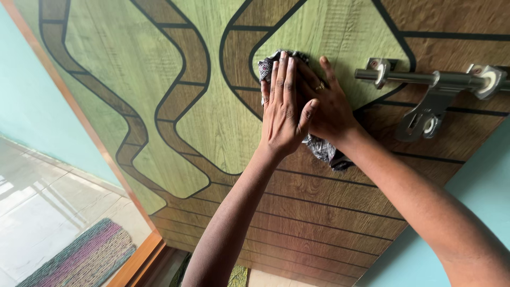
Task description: The person wipes the surface of a wooden door with a cloth, moving their hands across the different panels and designs on the door.
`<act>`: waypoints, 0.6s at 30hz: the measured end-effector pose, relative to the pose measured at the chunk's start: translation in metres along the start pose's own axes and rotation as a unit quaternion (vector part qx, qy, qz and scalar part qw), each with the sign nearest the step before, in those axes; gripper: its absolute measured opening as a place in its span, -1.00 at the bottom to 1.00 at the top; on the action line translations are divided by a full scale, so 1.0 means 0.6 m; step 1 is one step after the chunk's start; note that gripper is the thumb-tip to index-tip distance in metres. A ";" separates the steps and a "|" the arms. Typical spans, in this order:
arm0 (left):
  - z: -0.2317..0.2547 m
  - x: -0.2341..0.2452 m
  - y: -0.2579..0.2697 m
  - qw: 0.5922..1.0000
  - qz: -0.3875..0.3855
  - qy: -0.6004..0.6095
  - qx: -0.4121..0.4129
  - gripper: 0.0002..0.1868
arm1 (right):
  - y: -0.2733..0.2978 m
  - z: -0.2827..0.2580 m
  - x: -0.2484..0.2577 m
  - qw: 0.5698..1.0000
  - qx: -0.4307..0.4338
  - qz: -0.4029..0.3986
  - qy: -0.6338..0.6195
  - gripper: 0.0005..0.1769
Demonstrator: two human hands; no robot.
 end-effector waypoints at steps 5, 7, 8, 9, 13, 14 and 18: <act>-0.048 -0.071 0.047 1.000 0.005 -0.017 0.002 -0.12 | 0.062 -0.023 -0.065 0.999 -0.025 0.010 0.018 -0.31; -0.069 -0.104 0.108 0.998 0.000 -0.051 0.031 -0.13 | 0.101 -0.051 -0.115 0.999 -0.001 -0.007 0.037 -0.34; -0.077 -0.119 0.143 0.998 -0.012 -0.053 0.040 -0.12 | 0.122 -0.062 -0.141 0.998 0.019 -0.020 0.053 -0.39; -0.087 -0.132 0.175 0.997 -0.025 -0.054 0.049 -0.11 | 0.142 -0.072 -0.166 0.998 0.027 -0.037 0.047 -0.36; -0.112 -0.161 0.272 0.994 -0.075 -0.045 0.072 -0.09 | 0.207 -0.114 -0.230 0.993 0.063 -0.085 0.048 -0.33; -0.111 -0.159 0.281 0.994 -0.078 -0.042 0.069 -0.09 | 0.215 -0.121 -0.234 0.992 0.071 -0.089 0.059 -0.34; -0.084 -0.139 0.258 0.996 -0.079 -0.023 0.020 -0.09 | 0.208 -0.087 -0.203 0.993 0.090 -0.074 -0.014 -0.27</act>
Point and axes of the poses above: each hand's wrist, its own y-axis away from the middle knuckle, its own x-axis out of the back of the hand, z = x × y, the point moved 5 cm from there along -y, towards the middle knuckle, and after that the axes turned 9 degrees about -z, right-handed, at the moved point
